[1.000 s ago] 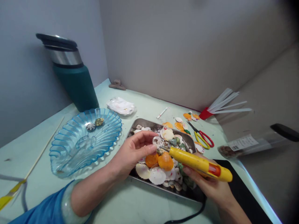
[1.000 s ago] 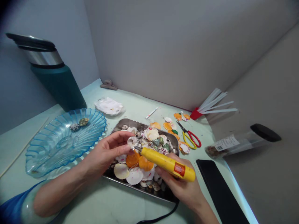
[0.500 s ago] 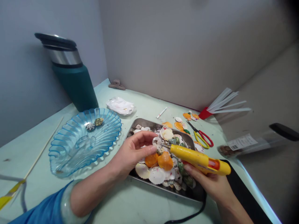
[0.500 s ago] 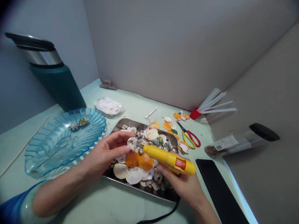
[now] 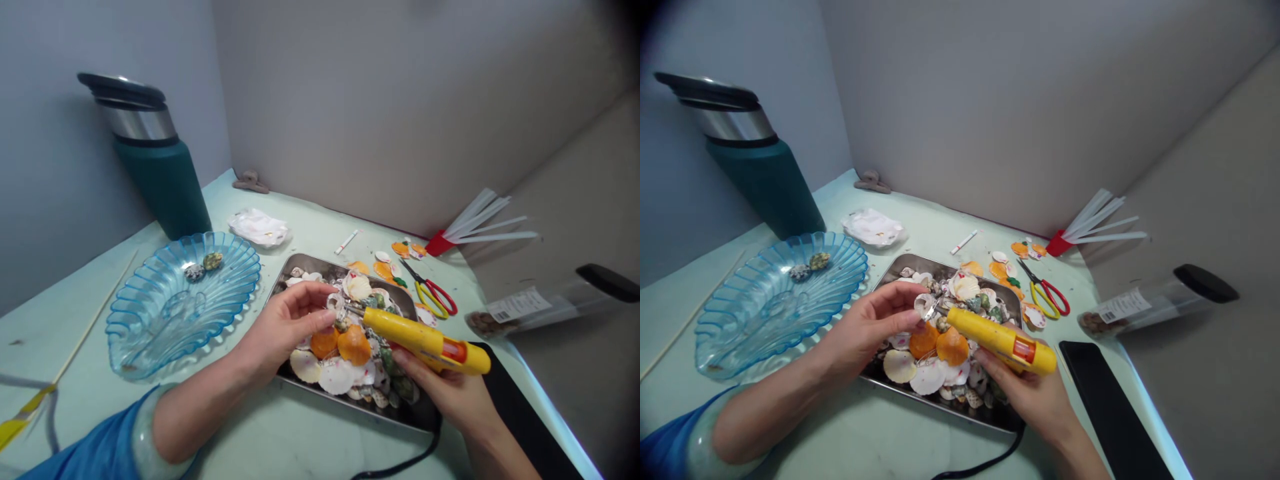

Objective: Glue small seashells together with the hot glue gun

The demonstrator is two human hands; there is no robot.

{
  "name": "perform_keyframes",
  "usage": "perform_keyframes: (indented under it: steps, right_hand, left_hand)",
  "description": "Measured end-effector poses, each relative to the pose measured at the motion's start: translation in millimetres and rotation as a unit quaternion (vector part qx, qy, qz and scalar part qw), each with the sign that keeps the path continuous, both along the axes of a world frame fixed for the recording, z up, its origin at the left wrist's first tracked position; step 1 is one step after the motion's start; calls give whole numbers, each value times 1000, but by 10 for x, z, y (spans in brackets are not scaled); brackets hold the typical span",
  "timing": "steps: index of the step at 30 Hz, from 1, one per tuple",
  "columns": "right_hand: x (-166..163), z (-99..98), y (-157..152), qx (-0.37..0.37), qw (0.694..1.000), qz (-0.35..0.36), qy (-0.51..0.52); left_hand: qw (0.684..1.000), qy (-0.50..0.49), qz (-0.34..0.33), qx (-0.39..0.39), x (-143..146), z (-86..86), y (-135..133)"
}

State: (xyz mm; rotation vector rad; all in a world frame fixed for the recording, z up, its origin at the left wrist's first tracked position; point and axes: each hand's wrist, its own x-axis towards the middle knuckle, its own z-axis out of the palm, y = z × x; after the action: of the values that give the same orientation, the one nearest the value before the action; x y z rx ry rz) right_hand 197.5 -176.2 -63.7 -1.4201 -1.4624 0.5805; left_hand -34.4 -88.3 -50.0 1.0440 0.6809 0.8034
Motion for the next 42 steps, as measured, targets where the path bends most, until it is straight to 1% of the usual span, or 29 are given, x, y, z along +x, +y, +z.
perform_keyframes:
  steps: [6,12,16,19,24,27,31,34,42]
  right_hand:
    - [2,4,10,19,1000,-3,-24]
    - [2,8,11,45,998,18,-45]
    - [10,-6,3,45,998,13,-50]
    - [25,-38,3,61,997,-5,-50]
    - [65,-89,0,84,992,-26,-86]
    - [73,-79,-5,83,991,-19,-108]
    - [55,-30,5,71,990,17,-124]
    - [44,-5,18,52,989,50,-125]
    - [64,-7,-21,10,989,75,-128]
  left_hand:
    - [1000,1,3,12,5,6,0]
    - [999,15,27,19,22,39,-5]
    - [1000,7,14,16,14,49,-5]
    - [1000,2,4,13,3,48,-7]
    - [1000,-2,-10,3,8,45,-11]
    - [1000,4,-14,-5,12,55,-12]
    - [1000,12,-24,-8,6,68,-15]
    - [1000,15,-19,-9,2,66,-13]
    - [1000,20,-20,-13,0,58,-11]
